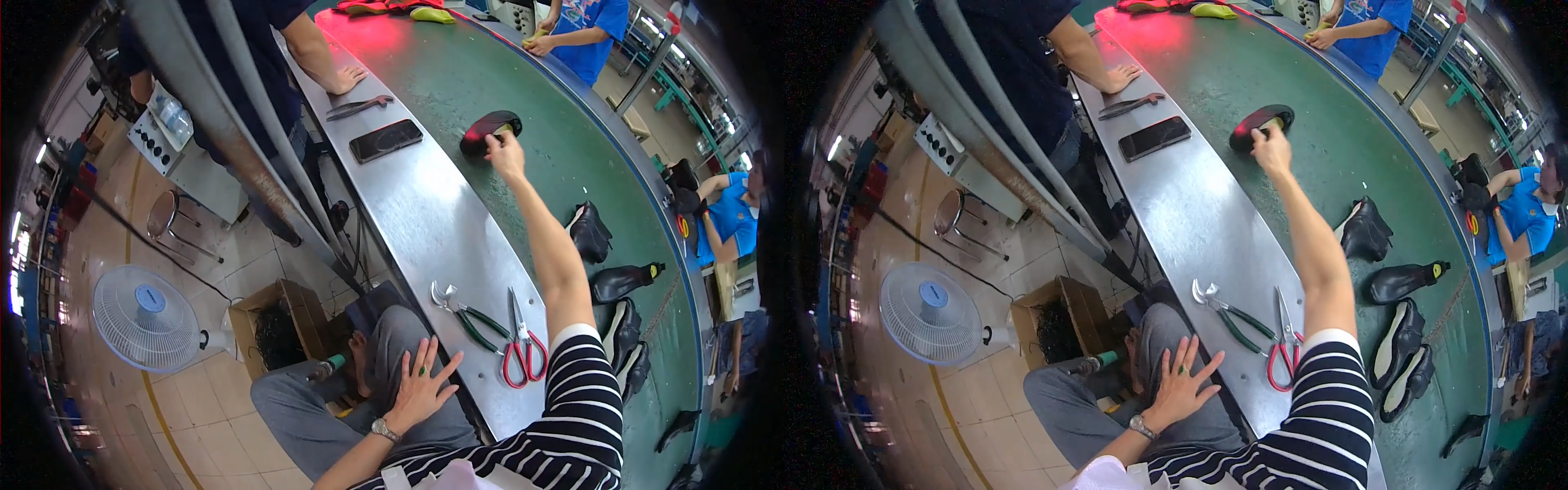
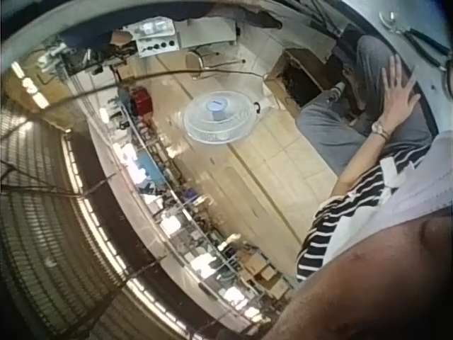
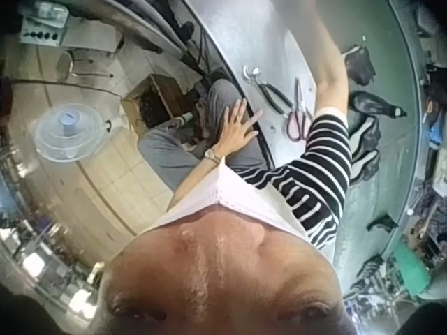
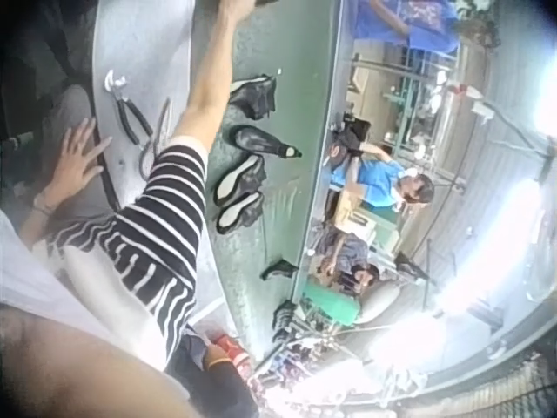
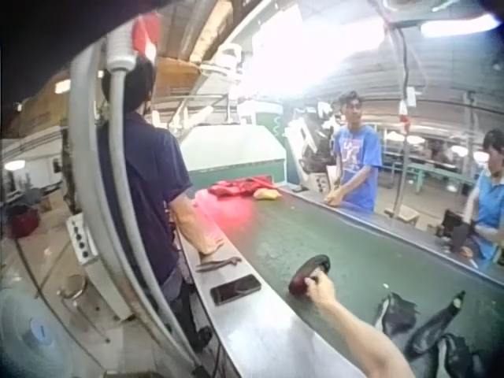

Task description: Finalizing the assembly of a shoe by trimming excess material and securing components.

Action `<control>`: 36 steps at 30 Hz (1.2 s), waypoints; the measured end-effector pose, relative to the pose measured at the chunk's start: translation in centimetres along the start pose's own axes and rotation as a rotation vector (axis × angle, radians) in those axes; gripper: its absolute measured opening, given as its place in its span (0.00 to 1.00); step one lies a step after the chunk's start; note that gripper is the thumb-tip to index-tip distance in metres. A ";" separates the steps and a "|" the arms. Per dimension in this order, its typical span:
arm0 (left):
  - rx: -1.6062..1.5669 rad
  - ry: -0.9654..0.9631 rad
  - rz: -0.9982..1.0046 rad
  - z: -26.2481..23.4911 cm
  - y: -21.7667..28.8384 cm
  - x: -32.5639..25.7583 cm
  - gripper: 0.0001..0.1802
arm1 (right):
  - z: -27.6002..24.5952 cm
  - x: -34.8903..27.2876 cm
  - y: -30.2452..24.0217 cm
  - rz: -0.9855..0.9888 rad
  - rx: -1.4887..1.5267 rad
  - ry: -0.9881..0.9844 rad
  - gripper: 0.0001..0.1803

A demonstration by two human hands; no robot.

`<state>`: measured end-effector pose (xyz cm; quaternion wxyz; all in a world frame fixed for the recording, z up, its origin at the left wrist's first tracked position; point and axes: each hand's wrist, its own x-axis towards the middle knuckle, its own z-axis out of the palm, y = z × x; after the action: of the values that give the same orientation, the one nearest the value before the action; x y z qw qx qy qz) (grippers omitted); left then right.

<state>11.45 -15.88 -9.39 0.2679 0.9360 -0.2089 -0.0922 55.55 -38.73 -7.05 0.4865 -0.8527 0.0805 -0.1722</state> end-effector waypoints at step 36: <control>-1.637 0.673 -0.661 -10.8 -5.6 -22.4 0.30 | -6.0 -35.8 -3.0 -0.351 -0.823 -0.406 0.24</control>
<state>-3.64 3.26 -2.02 0.8484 0.4461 0.2850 -0.0065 20.05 -31.13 -9.35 0.0786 -0.9913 -0.0993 -0.0359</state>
